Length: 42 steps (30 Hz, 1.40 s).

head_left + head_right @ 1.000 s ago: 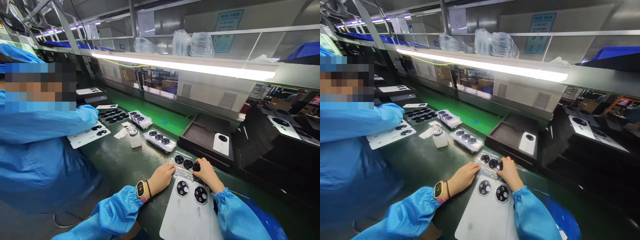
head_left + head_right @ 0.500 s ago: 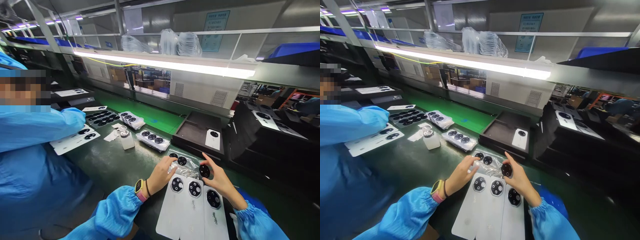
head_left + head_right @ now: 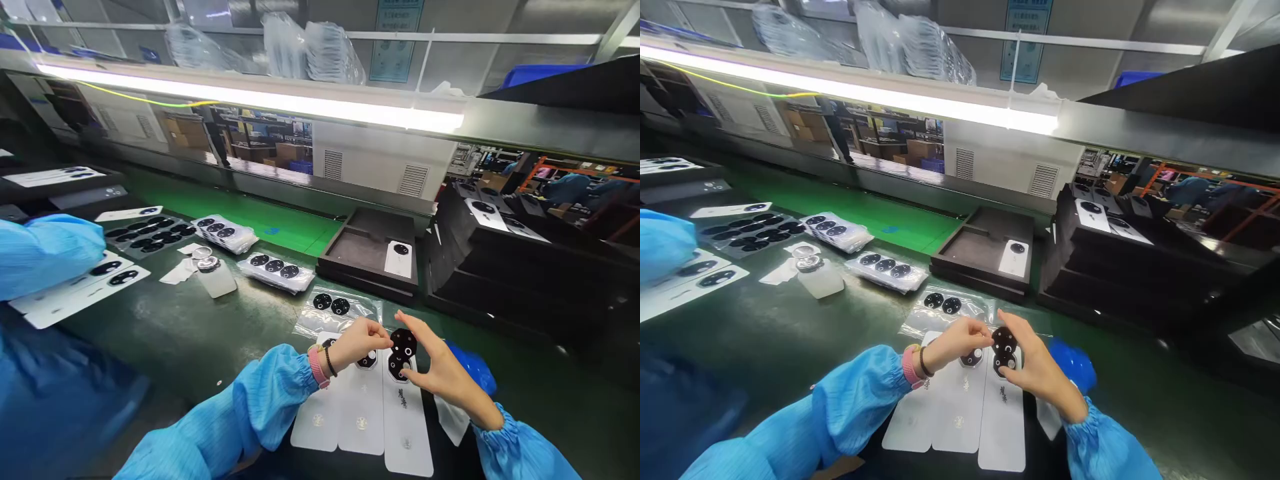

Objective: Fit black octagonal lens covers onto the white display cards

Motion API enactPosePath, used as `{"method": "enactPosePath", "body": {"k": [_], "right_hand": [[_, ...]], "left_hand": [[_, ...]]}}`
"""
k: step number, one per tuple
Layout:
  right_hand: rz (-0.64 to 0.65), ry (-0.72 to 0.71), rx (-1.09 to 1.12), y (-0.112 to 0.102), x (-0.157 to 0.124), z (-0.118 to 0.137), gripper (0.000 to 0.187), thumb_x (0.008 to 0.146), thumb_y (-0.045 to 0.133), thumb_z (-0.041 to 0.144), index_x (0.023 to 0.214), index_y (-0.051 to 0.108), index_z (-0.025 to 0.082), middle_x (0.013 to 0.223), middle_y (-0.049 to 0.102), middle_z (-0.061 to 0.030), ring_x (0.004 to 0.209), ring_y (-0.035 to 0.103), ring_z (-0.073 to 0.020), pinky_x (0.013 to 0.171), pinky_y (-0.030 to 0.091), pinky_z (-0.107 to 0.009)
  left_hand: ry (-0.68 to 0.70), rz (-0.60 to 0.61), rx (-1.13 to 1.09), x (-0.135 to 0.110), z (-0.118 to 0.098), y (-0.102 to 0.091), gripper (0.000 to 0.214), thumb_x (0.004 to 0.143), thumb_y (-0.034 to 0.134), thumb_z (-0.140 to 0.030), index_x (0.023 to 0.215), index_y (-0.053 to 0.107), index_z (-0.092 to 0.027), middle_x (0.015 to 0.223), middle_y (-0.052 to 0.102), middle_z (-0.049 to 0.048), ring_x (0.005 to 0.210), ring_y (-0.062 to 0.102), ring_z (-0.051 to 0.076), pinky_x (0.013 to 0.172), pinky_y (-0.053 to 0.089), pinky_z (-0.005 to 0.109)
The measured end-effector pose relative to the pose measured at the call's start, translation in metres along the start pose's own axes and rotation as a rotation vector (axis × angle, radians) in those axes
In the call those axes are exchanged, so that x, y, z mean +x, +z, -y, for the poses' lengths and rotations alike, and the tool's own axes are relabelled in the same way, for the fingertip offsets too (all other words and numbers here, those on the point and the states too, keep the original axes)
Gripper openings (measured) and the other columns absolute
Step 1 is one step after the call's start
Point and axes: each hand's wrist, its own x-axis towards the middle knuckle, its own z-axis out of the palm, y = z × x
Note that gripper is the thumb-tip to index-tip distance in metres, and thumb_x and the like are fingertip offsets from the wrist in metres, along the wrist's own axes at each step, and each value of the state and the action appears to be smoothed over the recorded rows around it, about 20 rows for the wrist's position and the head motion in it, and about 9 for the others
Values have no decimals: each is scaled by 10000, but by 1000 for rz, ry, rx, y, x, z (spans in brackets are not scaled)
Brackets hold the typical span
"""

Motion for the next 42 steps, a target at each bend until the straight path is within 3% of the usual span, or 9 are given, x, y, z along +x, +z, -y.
{"method": "enactPosePath", "body": {"k": [4, 7, 12, 17, 21, 23, 33, 37, 42], "right_hand": [[-157, 362, 258, -10, 4, -8, 328, 630, 648, 405, 888, 650, 203, 1008, 666, -91, 993, 610, -259, 841, 516, -378], [-132, 437, 318, -13, 5, -15, 299, 591, 680, 475, 689, 600, 204, 703, 666, -45, 737, 647, -220, 751, 528, -365], [-113, 483, 376, -14, 6, -26, 365, 512, 732, 484, 717, 606, 209, 659, 665, -12, 659, 630, -182, 703, 510, -324], [-43, 515, 372, -10, 6, -35, 299, 484, 731, 445, 626, 640, 198, 614, 661, -20, 610, 606, -179, 657, 485, -318], [-7, 517, 342, -1, 6, -38, 240, 498, 698, 415, 599, 657, 201, 615, 660, -18, 622, 598, -184, 672, 474, -323], [-3, 515, 322, 2, 4, -38, 225, 511, 679, 407, 606, 660, 204, 621, 660, -16, 632, 597, -187, 679, 471, -324], [6, 523, 255, 9, -3, -36, 218, 542, 647, 387, 645, 690, 199, 640, 682, -32, 625, 591, -194, 639, 445, -313], [30, 509, 248, 9, -1, -38, 214, 545, 650, 394, 632, 680, 200, 615, 670, -23, 608, 588, -189, 631, 450, -307], [42, 497, 243, 10, -1, -38, 213, 563, 660, 396, 638, 673, 197, 611, 664, -20, 607, 591, -188, 621, 456, -304]], "left_hand": [[-5, -15, 7, 2, 3, 5, 279, 701, 581, -408, 628, 544, -141, 493, 324, -86, 442, 257, 61, 444, 219, 205], [18, -13, 68, 5, 2, 10, 262, 754, 547, -382, 653, 541, -141, 486, 298, -94, 428, 249, 61, 442, 228, 202], [138, -42, 268, -8, 2, 23, 201, 851, 460, -233, 724, 574, -127, 553, 411, -50, 517, 413, 99, 533, 342, 221], [336, 61, 524, -49, 30, 56, 133, 789, 593, -128, 917, 625, -144, 937, 646, 70, 935, 575, 223, 828, 444, 315], [731, 108, 966, -67, 58, 73, 240, 903, 508, -184, 1131, 539, -114, 1176, 610, 111, 1154, 521, 227, 986, 398, 330], [809, 61, 1076, -69, 66, 73, 227, 922, 488, -214, 1122, 531, -116, 1182, 614, 94, 1157, 525, 211, 1006, 379, 320], [844, -107, 1070, -72, 66, 72, 37, 875, 511, -148, 880, 548, -148, 978, 648, 22, 1011, 580, 172, 954, 401, 283], [759, -269, 1249, -62, 70, 82, 143, 822, 449, -19, 867, 553, -106, 850, 611, 58, 856, 595, 198, 862, 459, 318], [688, -291, 1353, -56, 70, 89, 272, 808, 341, 54, 904, 570, -58, 793, 588, 86, 724, 569, 211, 695, 490, 337]]}}
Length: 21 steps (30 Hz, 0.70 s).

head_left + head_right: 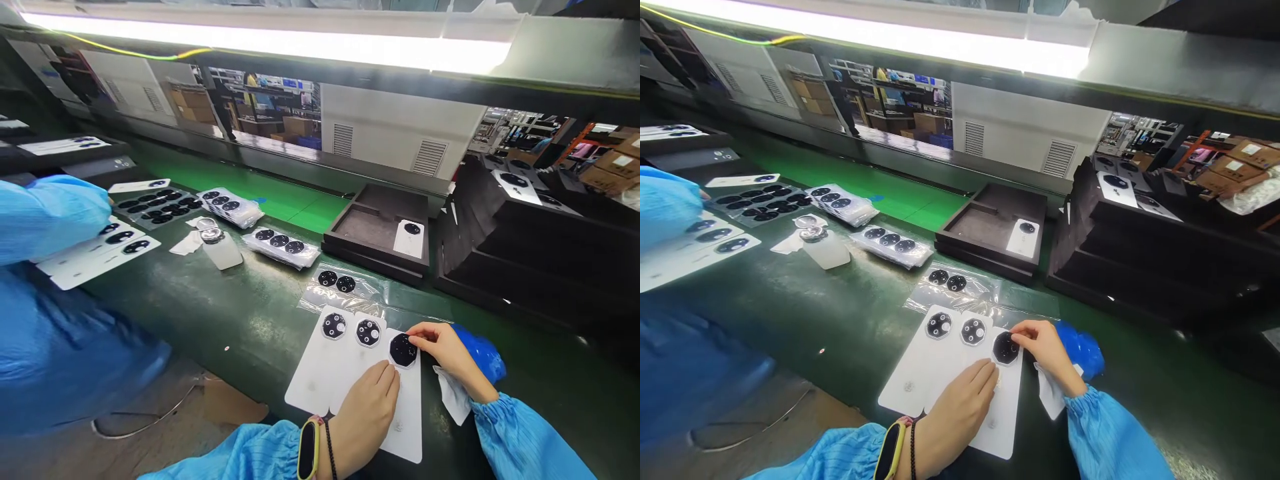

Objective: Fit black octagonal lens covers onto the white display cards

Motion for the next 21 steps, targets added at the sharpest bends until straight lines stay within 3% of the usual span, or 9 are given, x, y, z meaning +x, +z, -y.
{"method": "enactPosePath", "body": {"k": [8, 21], "right_hand": [[5, 7, -16, 1, 1, -3, 213, 565, 660, 382, 658, 688, 192, 613, 662, -22, 612, 592, -190, 629, 460, -311], [24, 22, -24, 0, -1, 1, 205, 559, 644, 380, 635, 681, 193, 595, 655, -18, 605, 590, -186, 633, 454, -312]], "left_hand": [[6, 40, 81, 1, -5, -2, 296, 837, 345, 28, 1016, 577, -16, 893, 624, 127, 826, 592, 216, 770, 503, 324], [-11, 46, 105, 2, -8, -4, 278, 803, 395, 20, 995, 593, -7, 926, 648, 152, 832, 618, 227, 776, 527, 316]]}}
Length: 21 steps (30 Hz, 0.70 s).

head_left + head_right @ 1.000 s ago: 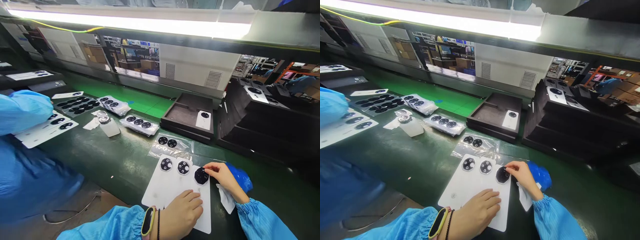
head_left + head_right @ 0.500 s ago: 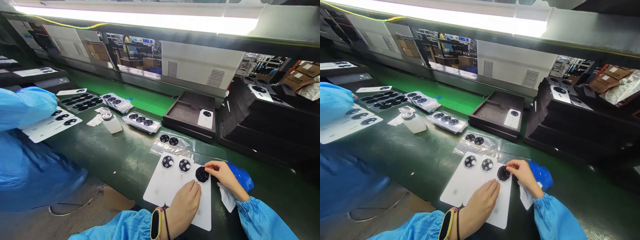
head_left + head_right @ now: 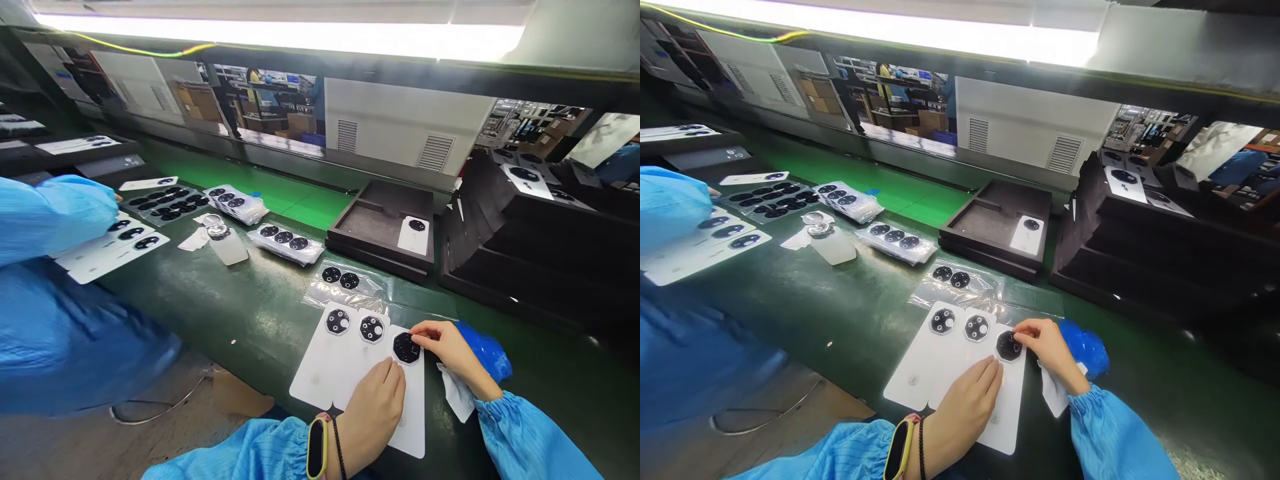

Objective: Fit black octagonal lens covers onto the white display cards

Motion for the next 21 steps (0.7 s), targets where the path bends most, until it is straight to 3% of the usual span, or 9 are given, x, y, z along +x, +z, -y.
{"method": "enactPosePath", "body": {"k": [21], "right_hand": [[-29, -63, -117, 2, 0, -1, 160, 599, 612, 345, 628, 701, 216, 628, 690, -21, 613, 606, -203, 602, 455, -307]], "left_hand": [[-21, 29, 7, -2, -4, 1, 279, 853, 389, -19, 1065, 569, 1, 979, 636, 170, 893, 624, 234, 821, 518, 348]]}}
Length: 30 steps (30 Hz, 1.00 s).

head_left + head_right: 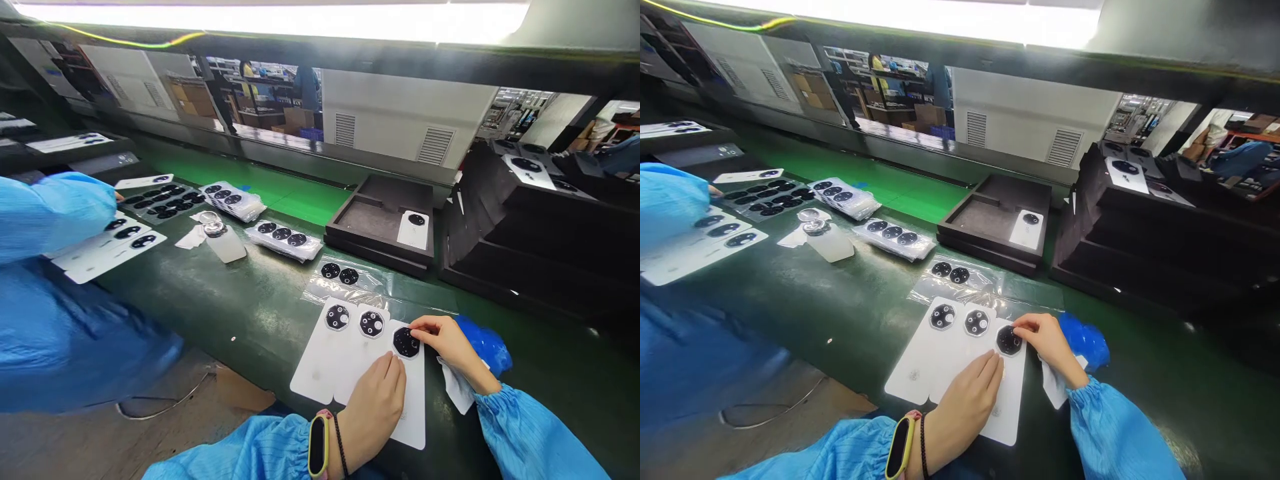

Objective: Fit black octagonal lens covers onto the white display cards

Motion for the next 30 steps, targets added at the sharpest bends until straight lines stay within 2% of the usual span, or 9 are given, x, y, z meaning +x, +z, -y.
{"method": "enactPosePath", "body": {"k": [6, 11, 15, 22, 30], "right_hand": [[-18, 20, -25, -1, -1, 1, 140, 604, 606, 331, 625, 705, 234, 631, 692, -19, 616, 605, -209, 599, 439, -310], [-25, 53, -24, -1, 0, -2, 143, 614, 607, 345, 616, 705, 240, 633, 692, -22, 605, 601, -204, 599, 437, -307], [-36, 68, -44, -1, 0, -5, 150, 632, 609, 358, 630, 711, 249, 605, 677, -15, 564, 580, -194, 560, 430, -302], [-89, -8, -81, 2, 2, -11, 154, 674, 602, 361, 618, 702, 258, 656, 663, -20, 532, 531, -161, 526, 413, -297], [-97, -53, -111, 1, 0, -5, 191, 711, 558, 348, 621, 689, 243, 676, 674, -16, 461, 464, -133, 465, 391, -278]], "left_hand": [[-9, 31, 2, -1, -1, -1, 326, 865, 388, -42, 1151, 537, 7, 1061, 628, 182, 997, 604, 246, 867, 513, 363], [-28, -64, 42, 1, -1, -6, 371, 809, 351, -17, 1095, 582, 41, 1030, 650, 184, 1000, 616, 246, 851, 531, 324], [-61, -71, 28, 4, -5, -6, 388, 779, 343, -10, 1066, 599, 46, 1026, 661, 181, 981, 633, 255, 854, 536, 327], [-134, -133, -66, 4, -7, 2, 343, 843, 377, -94, 1099, 578, 12, 1101, 639, 186, 1019, 615, 260, 852, 501, 344], [-102, -91, -67, 3, -6, 2, 361, 849, 376, -126, 1127, 577, -11, 1138, 633, 148, 1042, 600, 259, 894, 463, 351]]}}
